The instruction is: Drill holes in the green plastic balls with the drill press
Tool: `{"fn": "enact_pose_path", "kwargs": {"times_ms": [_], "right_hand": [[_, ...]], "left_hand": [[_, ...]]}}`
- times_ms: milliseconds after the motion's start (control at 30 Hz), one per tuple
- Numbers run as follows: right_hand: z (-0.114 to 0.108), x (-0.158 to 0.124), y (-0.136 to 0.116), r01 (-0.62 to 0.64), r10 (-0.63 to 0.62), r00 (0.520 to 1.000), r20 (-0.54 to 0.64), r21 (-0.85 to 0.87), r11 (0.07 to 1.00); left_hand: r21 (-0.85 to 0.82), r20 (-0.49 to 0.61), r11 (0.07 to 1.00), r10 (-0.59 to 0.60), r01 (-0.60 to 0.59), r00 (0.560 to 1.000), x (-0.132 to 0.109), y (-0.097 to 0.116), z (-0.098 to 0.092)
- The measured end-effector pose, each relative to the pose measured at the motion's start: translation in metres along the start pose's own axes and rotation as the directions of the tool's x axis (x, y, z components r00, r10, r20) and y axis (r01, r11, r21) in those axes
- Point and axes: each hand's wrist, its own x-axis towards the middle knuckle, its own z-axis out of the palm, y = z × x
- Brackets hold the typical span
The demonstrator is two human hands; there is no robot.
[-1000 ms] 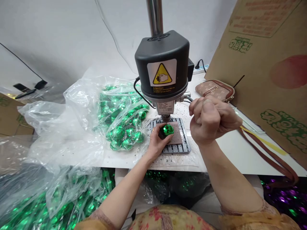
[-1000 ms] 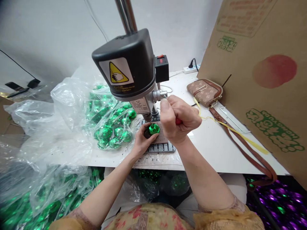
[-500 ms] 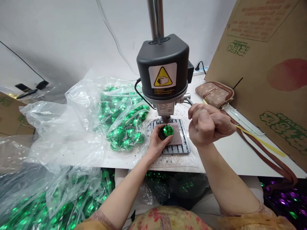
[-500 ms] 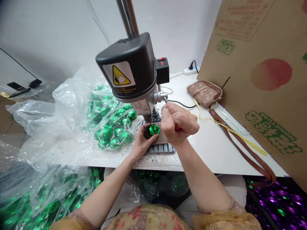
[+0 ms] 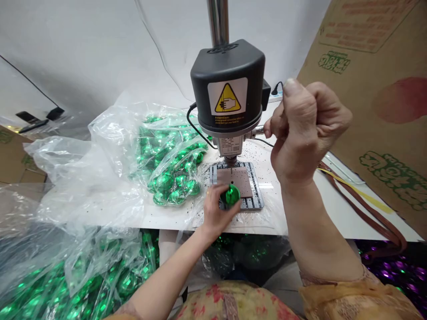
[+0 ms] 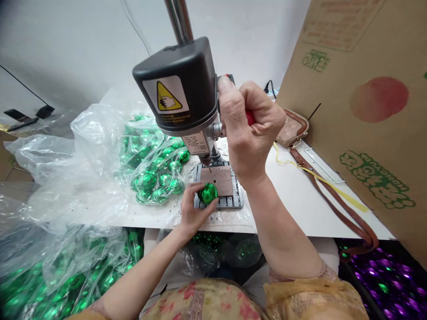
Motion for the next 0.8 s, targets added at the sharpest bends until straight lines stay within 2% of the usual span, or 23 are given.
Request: {"fn": "enact_pose_path", "kwargs": {"times_ms": [33, 67, 100, 167, 200, 233, 267, 333, 400, 467, 567, 633, 667, 733, 800], "right_hand": [[-0.001, 0.000, 0.000, 0.001, -0.001, 1.000, 0.005, -0.019, 1.000], [-0.001, 0.000, 0.000, 0.004, -0.003, 1.000, 0.014, -0.041, 0.999], [-0.002, -0.001, 0.000, 0.005, -0.004, 1.000, 0.022, -0.062, 0.998], [-0.002, -0.003, 0.000, 0.008, -0.006, 1.000, 0.021, -0.086, 0.996], [-0.002, -0.003, 0.000, 0.007, -0.006, 1.000, 0.015, -0.081, 0.997], [-0.002, -0.003, 0.000, 0.008, -0.008, 1.000, 0.006, -0.062, 0.998], [-0.001, -0.004, 0.000, 0.012, -0.012, 1.000, 0.000, -0.039, 0.999], [-0.001, -0.003, -0.001, 0.020, -0.020, 1.000, -0.005, 0.002, 1.000], [-0.001, -0.003, -0.001, 0.025, -0.025, 1.000, -0.008, 0.017, 1.000], [-0.001, -0.003, -0.001, 0.026, -0.026, 1.000, -0.011, 0.011, 1.000], [-0.002, -0.004, -0.001, 0.019, -0.019, 1.000, -0.019, -0.008, 1.000], [-0.002, -0.004, -0.001, 0.018, -0.018, 1.000, -0.022, -0.009, 1.000], [-0.002, -0.004, -0.001, 0.021, -0.021, 1.000, -0.022, -0.004, 1.000], [-0.002, -0.004, 0.000, 0.023, -0.023, 1.000, -0.018, 0.013, 1.000], [-0.002, -0.005, 0.001, 0.018, -0.017, 1.000, -0.010, 0.025, 1.000]], "left_hand": [[0.007, 0.042, 0.995, 0.104, -0.104, 0.994, -0.015, 0.002, -0.005], [-0.001, 0.106, 0.974, 0.225, -0.226, 0.969, -0.031, 0.002, -0.010], [-0.017, 0.194, 0.939, 0.341, -0.344, 0.920, -0.047, 0.002, -0.015], [-0.053, 0.397, 0.845, 0.507, -0.532, 0.765, -0.074, -0.002, -0.023], [-0.052, 0.489, 0.813, 0.527, -0.580, 0.695, -0.083, -0.004, -0.026], [-0.036, 0.562, 0.803, 0.509, -0.595, 0.653, -0.090, -0.007, -0.028], [-0.016, 0.613, 0.814, 0.466, -0.580, 0.638, -0.094, -0.010, -0.031], [-0.020, 0.666, 0.876, 0.371, -0.482, 0.647, -0.095, -0.014, -0.036], [-0.106, 0.653, 0.917, 0.355, -0.384, 0.669, -0.087, -0.016, -0.040], [-0.148, 0.560, 0.920, 0.380, -0.363, 0.736, -0.067, -0.019, -0.041], [0.034, 0.346, 0.935, 0.320, -0.353, 0.882, -0.010, -0.032, -0.037], [0.224, 0.274, 0.936, 0.208, -0.272, 0.939, 0.040, -0.047, -0.033], [0.317, 0.275, 0.918, 0.153, -0.239, 0.949, 0.065, -0.055, -0.031], [0.513, 0.361, 0.835, 0.000, -0.199, 0.933, 0.108, -0.071, -0.028], [0.666, 0.462, 0.711, -0.154, -0.227, 0.873, 0.139, -0.085, -0.025]]}}
